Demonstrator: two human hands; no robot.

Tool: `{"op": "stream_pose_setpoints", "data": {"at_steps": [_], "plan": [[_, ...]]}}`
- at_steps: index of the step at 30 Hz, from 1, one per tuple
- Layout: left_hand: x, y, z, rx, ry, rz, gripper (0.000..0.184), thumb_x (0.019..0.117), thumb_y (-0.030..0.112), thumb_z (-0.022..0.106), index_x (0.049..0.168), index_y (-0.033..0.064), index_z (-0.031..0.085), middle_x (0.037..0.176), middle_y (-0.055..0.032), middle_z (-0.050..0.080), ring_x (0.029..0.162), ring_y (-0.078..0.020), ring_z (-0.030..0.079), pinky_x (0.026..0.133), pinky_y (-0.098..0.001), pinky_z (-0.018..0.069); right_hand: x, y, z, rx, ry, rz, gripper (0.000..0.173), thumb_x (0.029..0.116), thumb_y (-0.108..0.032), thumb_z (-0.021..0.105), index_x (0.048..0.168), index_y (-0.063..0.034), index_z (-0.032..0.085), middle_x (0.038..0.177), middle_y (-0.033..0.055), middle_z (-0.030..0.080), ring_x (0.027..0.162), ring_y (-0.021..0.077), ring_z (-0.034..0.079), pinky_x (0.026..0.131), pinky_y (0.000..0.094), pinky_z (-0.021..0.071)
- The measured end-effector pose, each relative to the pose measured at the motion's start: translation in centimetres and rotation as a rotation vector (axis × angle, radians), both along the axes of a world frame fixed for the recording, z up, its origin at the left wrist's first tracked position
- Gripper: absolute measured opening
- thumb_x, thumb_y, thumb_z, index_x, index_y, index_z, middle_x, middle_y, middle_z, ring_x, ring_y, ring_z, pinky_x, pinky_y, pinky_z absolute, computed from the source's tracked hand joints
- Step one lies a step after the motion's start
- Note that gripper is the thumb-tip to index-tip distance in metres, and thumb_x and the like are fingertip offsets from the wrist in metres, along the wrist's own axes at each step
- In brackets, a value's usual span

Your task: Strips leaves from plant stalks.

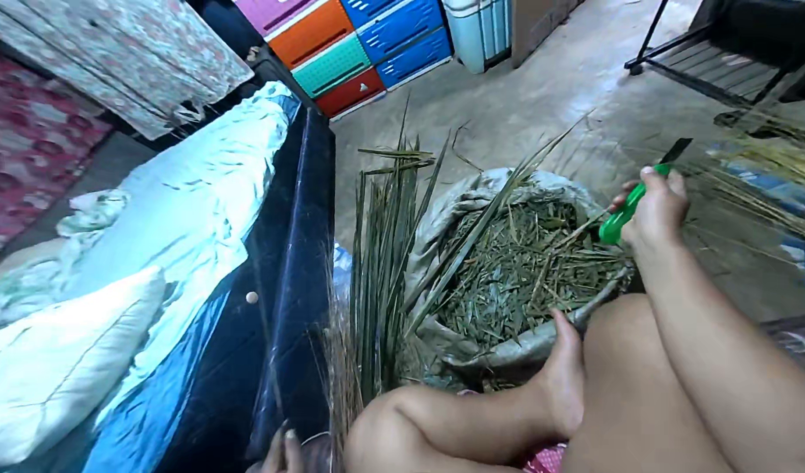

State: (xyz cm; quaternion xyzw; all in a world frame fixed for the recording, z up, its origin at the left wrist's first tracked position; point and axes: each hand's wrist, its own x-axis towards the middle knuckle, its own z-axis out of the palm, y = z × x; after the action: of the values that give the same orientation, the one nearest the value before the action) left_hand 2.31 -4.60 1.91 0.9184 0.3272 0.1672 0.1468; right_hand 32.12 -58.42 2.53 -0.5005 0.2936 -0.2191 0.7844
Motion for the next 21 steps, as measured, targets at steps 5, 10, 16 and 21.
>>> {"op": "stream_pose_setpoints", "data": {"at_steps": [5, 10, 16, 21], "plan": [[7.1, -9.3, 0.6, -0.144, -0.13, -0.353, 0.036, 0.1031, 0.017, 0.057, 0.126, -0.0075, 0.069, 0.111, -0.0267, 0.073, 0.097, -0.0394, 0.074, 0.091, -0.0573, 0.0556, -2.8, 7.5, 2.1, -0.203, 0.138, 0.868, 0.037, 0.1124, -0.025, 0.045, 0.146, -0.009, 0.044, 0.077, 0.0004, 0.054, 0.053, 0.0079, 0.054, 0.047, 0.0233, 0.0495], [12.9, -18.9, 0.1, -0.256, -0.131, -0.61, 0.034, 0.0989, 0.016, 0.062, 0.123, -0.0051, 0.071, 0.09, -0.0205, 0.076, 0.074, -0.03, 0.073, 0.075, -0.0506, 0.0593, -6.6, 14.8, 1.8, -0.331, 0.165, 1.416, 0.067, 0.1064, -0.033, 0.06, 0.164, -0.0198, 0.029, 0.089, 0.0117, 0.062, 0.059, 0.0165, 0.056, 0.055, 0.0341, 0.051], [14.5, -23.7, -0.5, -0.36, 0.002, -0.685, 0.036, 0.1002, 0.017, 0.062, 0.126, -0.0057, 0.069, 0.089, -0.0225, 0.075, 0.076, -0.0349, 0.073, 0.079, -0.0558, 0.0579, -6.6, 14.7, -0.9, -0.178, 0.191, 1.378, 0.04, 0.1064, -0.025, 0.06, 0.138, -0.0035, 0.051, 0.082, 0.005, 0.056, 0.055, 0.0103, 0.052, 0.051, 0.0264, 0.0478], [14.9, -24.9, -1.2, -0.458, 0.127, -0.729, 0.047, 0.0998, 0.018, 0.063, 0.141, -0.004, 0.059, 0.102, -0.0235, 0.075, 0.086, -0.0354, 0.074, 0.086, -0.0566, 0.057, -5.9, 14.0, -1.3, -0.098, 0.241, 1.277, 0.031, 0.1055, -0.016, 0.057, 0.133, -0.0031, 0.052, 0.086, 0.0043, 0.057, 0.055, 0.0089, 0.052, 0.05, 0.0243, 0.0467]]}}
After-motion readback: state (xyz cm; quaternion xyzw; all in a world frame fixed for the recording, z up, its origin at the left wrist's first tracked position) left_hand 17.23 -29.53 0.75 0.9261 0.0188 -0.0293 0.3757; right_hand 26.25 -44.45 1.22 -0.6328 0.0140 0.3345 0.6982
